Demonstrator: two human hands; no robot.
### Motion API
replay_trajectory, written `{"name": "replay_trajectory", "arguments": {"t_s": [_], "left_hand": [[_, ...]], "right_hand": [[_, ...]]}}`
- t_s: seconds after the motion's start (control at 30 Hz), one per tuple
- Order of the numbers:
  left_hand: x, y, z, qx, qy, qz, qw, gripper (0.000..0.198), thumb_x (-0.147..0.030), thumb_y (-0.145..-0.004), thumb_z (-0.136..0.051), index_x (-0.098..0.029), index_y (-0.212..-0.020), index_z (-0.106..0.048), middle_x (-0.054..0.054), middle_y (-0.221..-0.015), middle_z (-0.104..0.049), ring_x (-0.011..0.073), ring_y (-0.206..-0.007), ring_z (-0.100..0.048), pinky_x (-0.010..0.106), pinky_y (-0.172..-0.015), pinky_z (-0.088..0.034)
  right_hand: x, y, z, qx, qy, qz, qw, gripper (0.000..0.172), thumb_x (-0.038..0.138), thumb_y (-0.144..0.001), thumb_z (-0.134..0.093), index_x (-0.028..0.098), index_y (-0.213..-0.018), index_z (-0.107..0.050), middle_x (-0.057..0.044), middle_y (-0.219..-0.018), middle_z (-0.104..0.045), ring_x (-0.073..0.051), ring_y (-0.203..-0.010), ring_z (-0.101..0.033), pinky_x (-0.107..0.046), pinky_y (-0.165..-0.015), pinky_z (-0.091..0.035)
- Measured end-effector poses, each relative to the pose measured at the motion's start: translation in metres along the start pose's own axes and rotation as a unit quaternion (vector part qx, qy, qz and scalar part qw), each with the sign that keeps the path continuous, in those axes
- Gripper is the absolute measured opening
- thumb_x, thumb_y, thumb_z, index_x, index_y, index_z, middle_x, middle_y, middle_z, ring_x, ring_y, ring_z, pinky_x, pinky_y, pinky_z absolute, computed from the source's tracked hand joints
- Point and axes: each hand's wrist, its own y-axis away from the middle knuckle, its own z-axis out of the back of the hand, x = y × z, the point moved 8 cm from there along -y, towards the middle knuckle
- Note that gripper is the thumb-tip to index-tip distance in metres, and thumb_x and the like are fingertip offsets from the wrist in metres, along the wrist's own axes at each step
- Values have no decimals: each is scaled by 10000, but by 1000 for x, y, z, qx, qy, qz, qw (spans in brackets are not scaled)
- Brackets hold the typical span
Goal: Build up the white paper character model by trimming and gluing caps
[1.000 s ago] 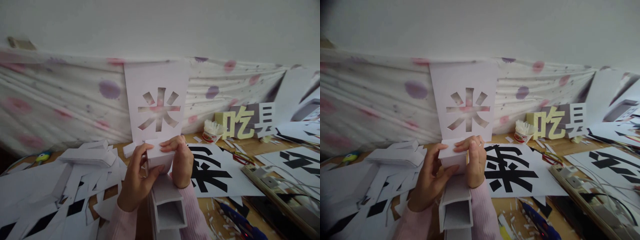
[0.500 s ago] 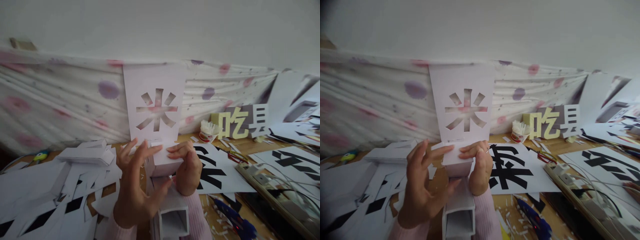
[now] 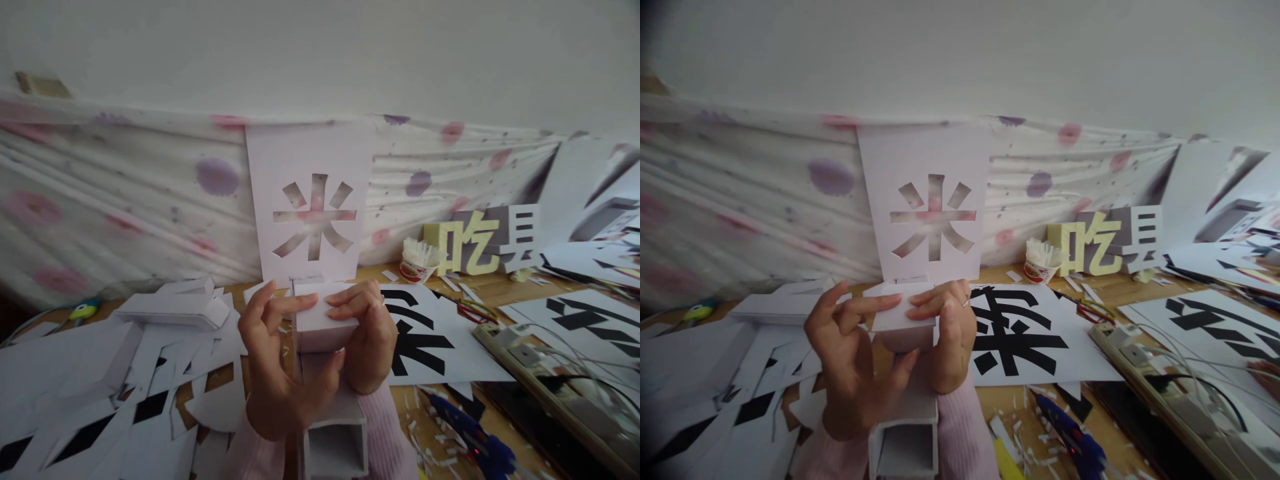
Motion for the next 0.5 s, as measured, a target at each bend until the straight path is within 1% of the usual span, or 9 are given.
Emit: {"name": "replay_trajectory", "arguments": {"t_s": [0.07,0.1,0.2,0.27,0.37,0.5], "left_hand": [[3,0,1,-2,25,9,1000,794,-251,-760,-698,-360,-1441,-303,38,-1093,-647,269,-1042,-650,536,-1031,-495],[5,1,1,-7,43,15,999,724,-294,-801,-676,-359,-1428,-320,44,-1096,-653,271,-1038,-649,553,-1031,-487],[11,2,3,-37,100,30,994,482,-453,-924,-525,-361,-1377,-388,60,-1093,-682,291,-1056,-640,613,-1051,-439],[13,2,3,-57,112,33,992,392,-486,-963,-421,-364,-1336,-428,50,-1071,-696,289,-1058,-642,610,-1053,-430],[16,3,1,-69,103,38,991,353,-485,-973,-387,-362,-1298,-450,33,-1055,-697,270,-1030,-658,583,-1047,-436],[16,4,-2,-62,75,32,995,365,-484,-961,-422,-329,-1290,-452,59,-1109,-661,281,-1069,-659,611,-1104,-375]], "right_hand": [[-1,1,-2,5,-7,1,1000,487,335,-1035,-321,245,-682,-644,-13,-749,-656,-209,-763,-544,-452,-797,-330],[-1,2,-2,7,-8,1,1000,483,331,-1036,-323,246,-688,-646,-14,-749,-654,-209,-764,-544,-448,-790,-331],[-2,3,-5,14,-11,5,1000,477,317,-1037,-321,245,-700,-651,-16,-754,-649,-209,-775,-548,-437,-783,-330],[-2,3,-6,14,-11,9,1000,471,306,-1035,-319,243,-704,-647,-13,-760,-648,-204,-780,-551,-429,-789,-327],[1,0,-4,12,14,31,999,444,280,-1026,-329,238,-697,-625,5,-743,-645,-186,-758,-551,-425,-821,-315],[4,-3,0,7,55,43,998,434,249,-1019,-324,242,-692,-609,26,-720,-651,-179,-744,-554,-441,-872,-296]]}}
